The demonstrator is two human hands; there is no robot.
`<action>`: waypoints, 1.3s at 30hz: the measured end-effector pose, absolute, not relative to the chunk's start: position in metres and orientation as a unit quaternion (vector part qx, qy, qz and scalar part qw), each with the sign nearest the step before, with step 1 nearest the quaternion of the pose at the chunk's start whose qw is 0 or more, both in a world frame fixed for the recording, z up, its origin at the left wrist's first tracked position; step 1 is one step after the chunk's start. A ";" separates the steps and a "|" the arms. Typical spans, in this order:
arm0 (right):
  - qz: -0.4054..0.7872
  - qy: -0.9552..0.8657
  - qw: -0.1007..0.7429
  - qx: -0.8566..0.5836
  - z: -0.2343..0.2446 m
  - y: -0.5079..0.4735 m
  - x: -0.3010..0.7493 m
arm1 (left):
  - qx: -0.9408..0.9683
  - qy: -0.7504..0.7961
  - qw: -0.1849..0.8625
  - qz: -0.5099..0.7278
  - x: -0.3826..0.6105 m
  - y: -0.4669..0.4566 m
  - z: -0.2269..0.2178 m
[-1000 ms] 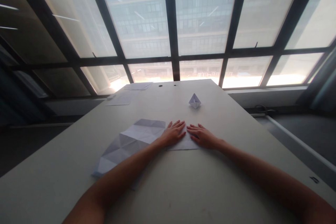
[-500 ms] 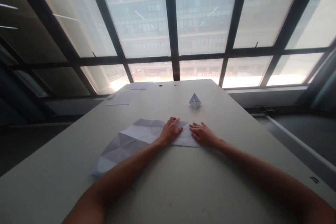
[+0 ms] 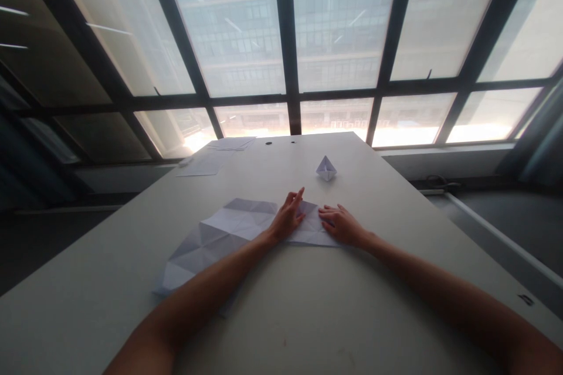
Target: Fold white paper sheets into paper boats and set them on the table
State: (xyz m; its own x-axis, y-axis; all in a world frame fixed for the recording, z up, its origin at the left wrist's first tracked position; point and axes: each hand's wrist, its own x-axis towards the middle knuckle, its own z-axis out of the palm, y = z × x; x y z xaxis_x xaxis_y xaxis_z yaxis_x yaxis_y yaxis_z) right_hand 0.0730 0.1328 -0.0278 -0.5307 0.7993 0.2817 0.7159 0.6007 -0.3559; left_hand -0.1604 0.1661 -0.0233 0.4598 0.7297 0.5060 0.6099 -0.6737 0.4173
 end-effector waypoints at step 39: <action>0.096 -0.889 0.283 -0.347 -0.021 0.126 0.073 | 0.931 0.350 0.054 0.087 -0.155 0.153 -0.016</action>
